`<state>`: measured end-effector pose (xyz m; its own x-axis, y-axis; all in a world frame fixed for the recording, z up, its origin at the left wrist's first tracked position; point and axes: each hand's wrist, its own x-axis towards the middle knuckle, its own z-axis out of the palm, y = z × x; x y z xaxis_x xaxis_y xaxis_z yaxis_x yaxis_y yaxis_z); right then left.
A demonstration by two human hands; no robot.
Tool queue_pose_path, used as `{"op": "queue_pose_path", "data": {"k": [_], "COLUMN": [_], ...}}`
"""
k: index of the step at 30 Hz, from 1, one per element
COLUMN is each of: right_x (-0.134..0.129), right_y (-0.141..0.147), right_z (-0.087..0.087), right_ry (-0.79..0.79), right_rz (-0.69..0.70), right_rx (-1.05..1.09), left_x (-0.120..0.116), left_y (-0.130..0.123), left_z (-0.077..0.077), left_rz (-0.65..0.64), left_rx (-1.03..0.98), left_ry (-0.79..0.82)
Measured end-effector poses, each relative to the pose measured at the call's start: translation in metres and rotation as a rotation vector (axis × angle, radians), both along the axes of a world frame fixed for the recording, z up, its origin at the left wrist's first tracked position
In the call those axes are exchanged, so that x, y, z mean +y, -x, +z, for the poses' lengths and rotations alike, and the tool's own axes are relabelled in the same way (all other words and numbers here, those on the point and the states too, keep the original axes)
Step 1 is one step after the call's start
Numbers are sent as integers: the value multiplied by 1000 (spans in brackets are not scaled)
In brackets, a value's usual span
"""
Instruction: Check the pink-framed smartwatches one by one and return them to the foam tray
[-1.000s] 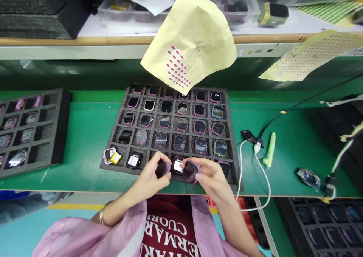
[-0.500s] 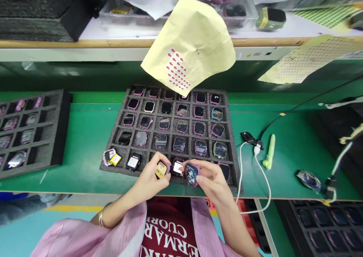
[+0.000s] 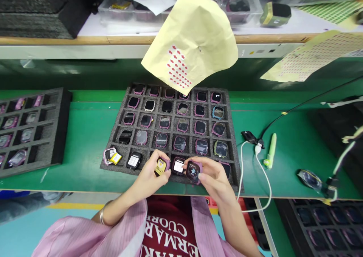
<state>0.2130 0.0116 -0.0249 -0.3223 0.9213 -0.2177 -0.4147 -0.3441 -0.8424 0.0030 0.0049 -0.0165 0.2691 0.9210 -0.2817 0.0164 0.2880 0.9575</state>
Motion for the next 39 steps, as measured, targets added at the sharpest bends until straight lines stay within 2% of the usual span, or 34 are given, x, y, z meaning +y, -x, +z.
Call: {"op": "queue_pose_path", "data": {"k": [6,11,15,24,29,33,39], "right_x": [0,-2,-3,-1,2,-2,-17], "right_y": [0,-1,-1,-2,0,-2,-12], "right_z": [3,5,6,1,-2,11,34], "right_ry": [-13,-17,-7,6,6,-40,-161], "right_rz": [-37,9,-30,-17,-15,-21,24], "right_rx": [-17,-9,-51,-61,-67,-15,82], "left_x": [0,-1,-1,1,5,0,-17], "left_y": [0,0,-1,-1,-2,-1,7], "left_z": [1,5,6,-2,-7,-3,21], "left_rz": [-17,3,-16,22,53,62,37], "left_rx": [17,-9,8,38,58,-62,-140], "left_ry": [-40,-63,-96,-42,-83,-59,-206]}}
